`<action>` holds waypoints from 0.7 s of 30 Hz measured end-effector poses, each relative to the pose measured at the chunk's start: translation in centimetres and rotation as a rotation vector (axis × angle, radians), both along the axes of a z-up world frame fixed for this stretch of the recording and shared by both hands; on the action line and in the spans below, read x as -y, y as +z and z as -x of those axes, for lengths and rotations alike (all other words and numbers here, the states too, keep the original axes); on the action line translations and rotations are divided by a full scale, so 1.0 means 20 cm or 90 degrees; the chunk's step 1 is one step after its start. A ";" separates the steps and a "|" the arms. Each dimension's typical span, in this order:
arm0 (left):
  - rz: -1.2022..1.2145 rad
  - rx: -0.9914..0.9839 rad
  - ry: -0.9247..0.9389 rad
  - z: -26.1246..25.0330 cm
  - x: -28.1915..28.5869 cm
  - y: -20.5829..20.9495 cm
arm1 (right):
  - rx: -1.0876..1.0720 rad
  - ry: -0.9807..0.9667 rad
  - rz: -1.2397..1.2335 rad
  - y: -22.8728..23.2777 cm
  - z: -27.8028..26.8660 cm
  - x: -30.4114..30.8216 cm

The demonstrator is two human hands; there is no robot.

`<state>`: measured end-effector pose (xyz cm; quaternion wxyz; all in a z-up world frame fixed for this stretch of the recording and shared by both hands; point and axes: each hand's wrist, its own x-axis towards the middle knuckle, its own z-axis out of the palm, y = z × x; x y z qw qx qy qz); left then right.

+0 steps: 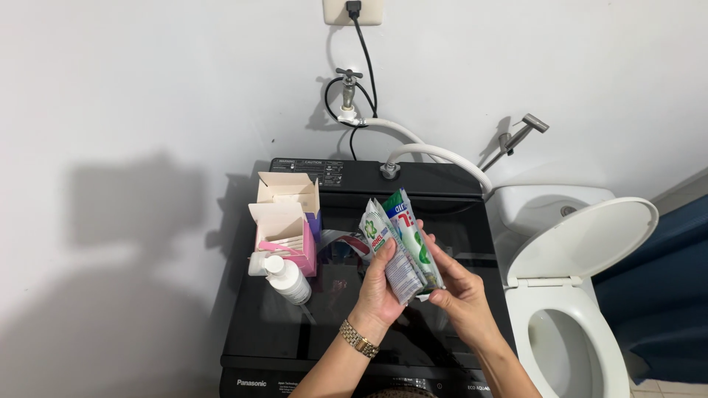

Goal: Organizing cleaning products on a shelf and wiping down a bathroom counter.

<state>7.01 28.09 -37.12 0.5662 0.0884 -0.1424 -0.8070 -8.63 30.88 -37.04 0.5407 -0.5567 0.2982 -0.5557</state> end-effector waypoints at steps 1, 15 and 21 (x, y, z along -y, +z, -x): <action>0.002 -0.005 -0.001 0.00 0.00 0.01 | 0.032 0.004 -0.012 -0.04 0.02 0.01; -0.127 0.166 0.077 0.04 0.05 0.00 | -0.146 -0.286 0.109 0.03 -0.02 -0.03; -0.066 0.080 -0.013 0.02 0.07 -0.03 | -0.080 -0.104 0.079 0.05 0.00 0.00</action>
